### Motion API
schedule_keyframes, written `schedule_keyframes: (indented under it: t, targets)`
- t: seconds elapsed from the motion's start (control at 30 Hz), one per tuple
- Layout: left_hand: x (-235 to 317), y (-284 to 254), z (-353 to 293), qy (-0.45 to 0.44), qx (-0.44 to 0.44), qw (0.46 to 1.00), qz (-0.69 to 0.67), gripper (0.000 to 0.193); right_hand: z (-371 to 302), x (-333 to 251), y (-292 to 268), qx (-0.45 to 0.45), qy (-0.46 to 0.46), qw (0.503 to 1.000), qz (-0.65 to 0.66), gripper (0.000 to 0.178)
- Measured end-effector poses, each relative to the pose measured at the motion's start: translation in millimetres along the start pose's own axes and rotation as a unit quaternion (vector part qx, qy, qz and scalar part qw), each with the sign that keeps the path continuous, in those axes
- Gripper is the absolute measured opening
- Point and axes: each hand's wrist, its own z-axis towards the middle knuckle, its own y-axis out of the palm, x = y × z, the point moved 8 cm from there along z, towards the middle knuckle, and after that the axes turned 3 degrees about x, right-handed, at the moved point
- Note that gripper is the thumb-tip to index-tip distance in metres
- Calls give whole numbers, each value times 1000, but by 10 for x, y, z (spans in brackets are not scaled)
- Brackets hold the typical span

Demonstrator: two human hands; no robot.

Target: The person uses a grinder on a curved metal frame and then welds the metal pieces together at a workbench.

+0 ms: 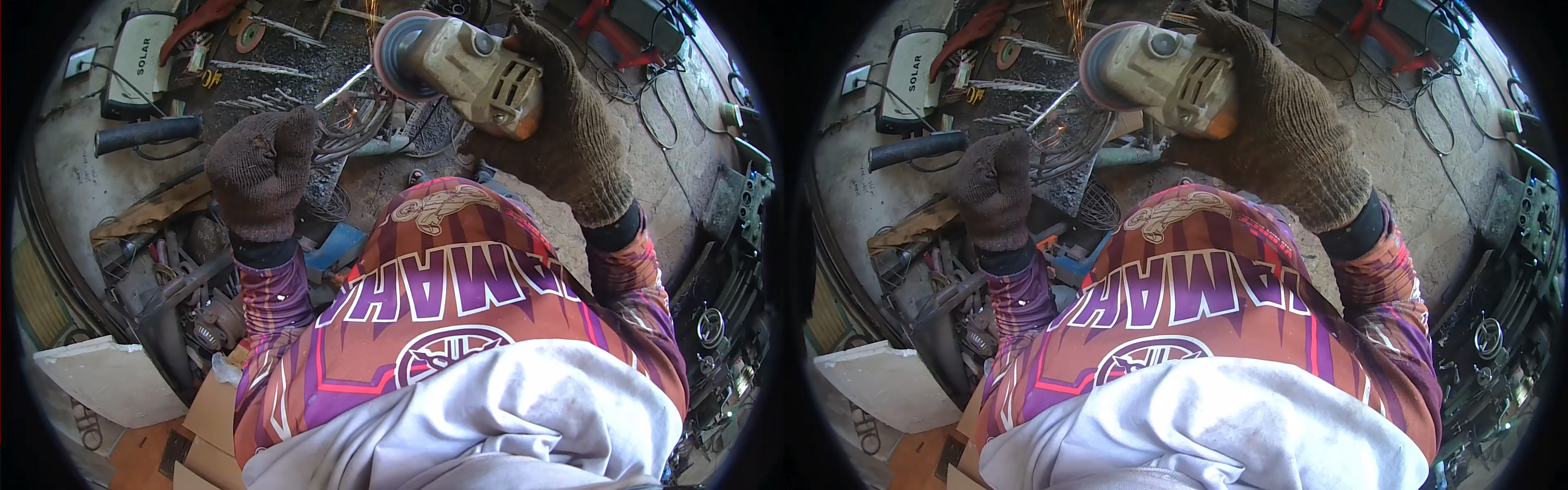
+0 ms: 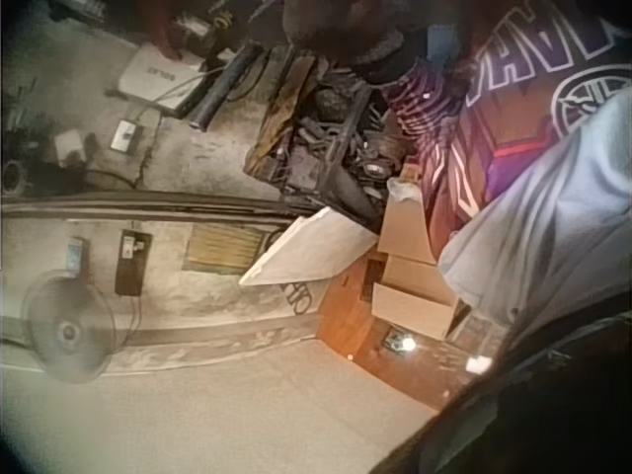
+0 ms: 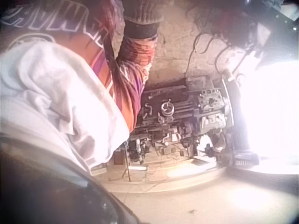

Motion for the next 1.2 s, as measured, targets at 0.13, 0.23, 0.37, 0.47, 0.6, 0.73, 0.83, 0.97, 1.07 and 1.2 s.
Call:
schedule_keyframes:
  t: [0.13,0.23,0.37,0.47,0.6,0.73,0.83,0.97,1.07,1.2]
  targets:
    - [1,-12,16,-4,10,1000,2,27,-68,44,64,-18,31,998,55,111]
    - [32,-11,20,-15,11,1000,-13,33,-31,9,64,-32,40,998,19,114]
    - [-30,-18,7,-21,19,1000,-6,28,-62,-53,66,-110,68,992,-7,116]
    - [17,3,20,-18,-3,1000,1,28,-166,-82,107,-115,79,988,65,115]
    - [91,1,27,19,11,1000,10,28,-101,-91,66,-87,75,991,75,111]
    - [168,18,1,49,-12,999,16,23,-122,-80,42,-103,110,985,81,109]
    - [207,22,-6,69,-16,997,18,18,-151,-58,37,-99,103,987,76,108]
    - [247,16,-5,87,-14,996,2,16,-183,-66,19,-53,53,995,63,111]
    - [204,15,-9,48,-6,999,15,21,-223,-76,27,-48,24,994,100,111]
    - [75,20,-37,14,-8,1000,6,29,-271,6,110,-110,111,983,100,113]
